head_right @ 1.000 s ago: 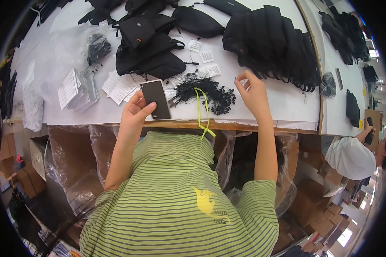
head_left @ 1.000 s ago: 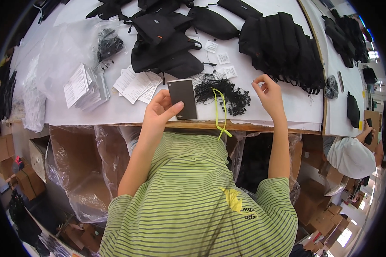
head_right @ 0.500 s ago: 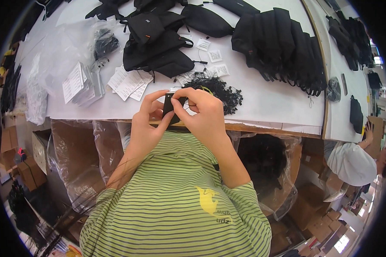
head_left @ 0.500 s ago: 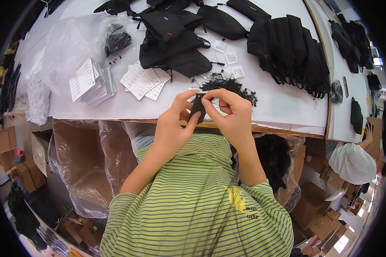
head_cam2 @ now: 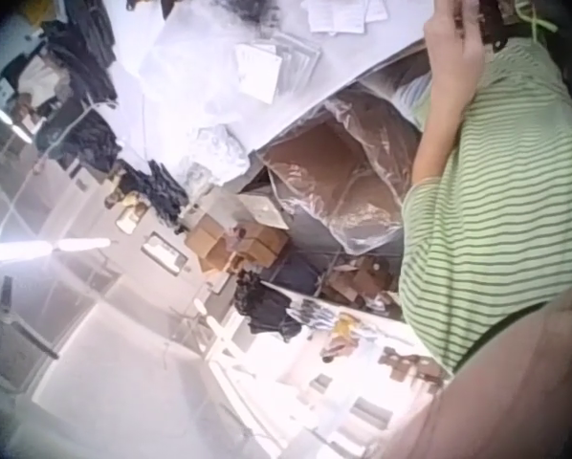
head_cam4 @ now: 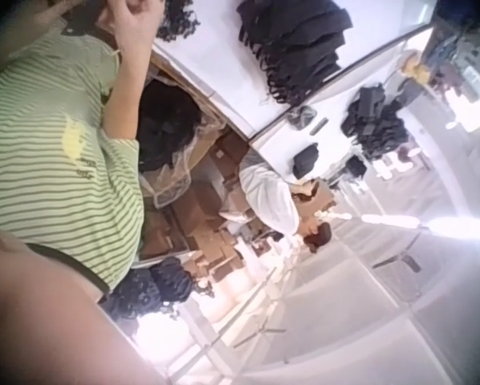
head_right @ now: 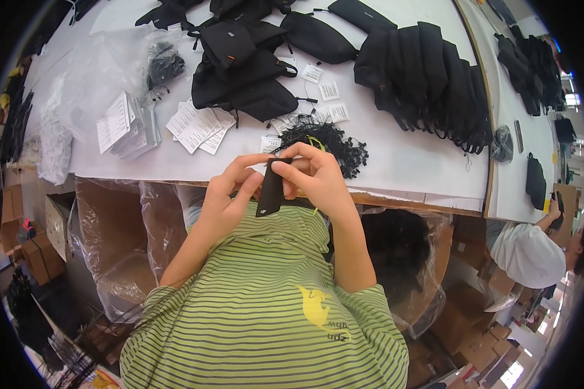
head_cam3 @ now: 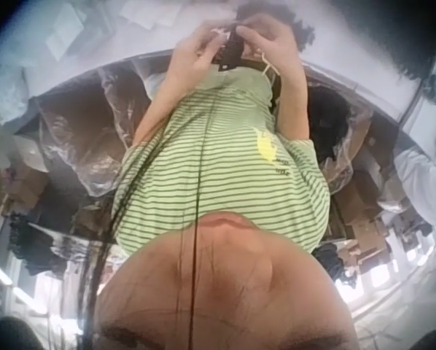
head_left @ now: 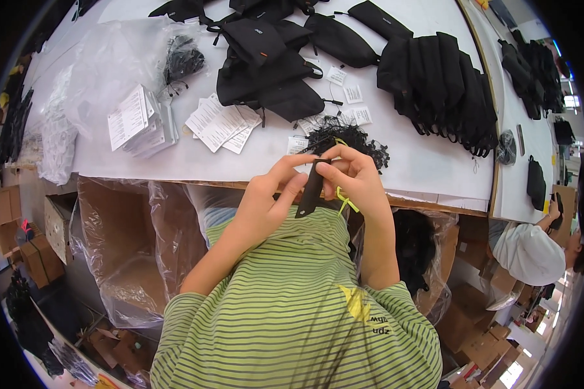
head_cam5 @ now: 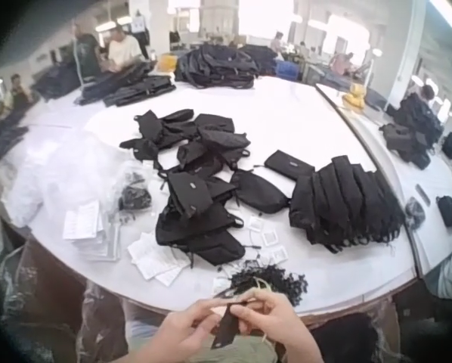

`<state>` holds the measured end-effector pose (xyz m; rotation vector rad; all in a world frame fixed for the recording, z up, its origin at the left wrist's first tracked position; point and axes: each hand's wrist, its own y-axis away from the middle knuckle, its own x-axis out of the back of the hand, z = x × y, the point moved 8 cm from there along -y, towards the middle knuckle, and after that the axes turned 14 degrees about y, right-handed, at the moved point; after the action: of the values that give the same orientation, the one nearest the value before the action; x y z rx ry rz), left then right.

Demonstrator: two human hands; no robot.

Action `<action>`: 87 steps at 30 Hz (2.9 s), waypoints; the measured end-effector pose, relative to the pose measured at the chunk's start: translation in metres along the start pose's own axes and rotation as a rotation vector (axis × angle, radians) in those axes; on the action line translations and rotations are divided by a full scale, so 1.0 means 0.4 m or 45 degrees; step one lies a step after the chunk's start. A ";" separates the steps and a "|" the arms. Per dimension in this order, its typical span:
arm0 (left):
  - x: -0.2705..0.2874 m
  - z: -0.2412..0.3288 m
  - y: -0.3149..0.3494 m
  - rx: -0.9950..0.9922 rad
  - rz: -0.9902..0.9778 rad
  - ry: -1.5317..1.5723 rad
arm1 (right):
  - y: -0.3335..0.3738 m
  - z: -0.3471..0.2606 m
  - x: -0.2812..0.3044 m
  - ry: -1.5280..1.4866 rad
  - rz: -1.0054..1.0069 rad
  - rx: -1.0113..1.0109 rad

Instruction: Attaching labels and small black components to black fabric pouches at a workbench.

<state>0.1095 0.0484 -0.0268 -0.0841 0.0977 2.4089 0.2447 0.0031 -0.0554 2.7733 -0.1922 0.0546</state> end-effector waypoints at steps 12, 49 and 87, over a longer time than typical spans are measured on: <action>0.095 -0.011 -0.119 -0.262 0.232 -0.148 | 0.004 0.002 -0.013 -0.170 -0.179 0.061; 0.099 0.045 -0.071 -0.182 0.175 -0.252 | 0.022 -0.119 -0.049 0.875 0.587 0.724; 0.044 0.059 -0.015 -0.080 0.124 0.040 | 0.018 -0.044 -0.031 -0.315 0.228 0.291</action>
<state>0.0997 0.0667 -0.0050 -0.1492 0.0411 2.5086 0.2313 0.0041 -0.0371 2.9759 -0.5283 -0.2366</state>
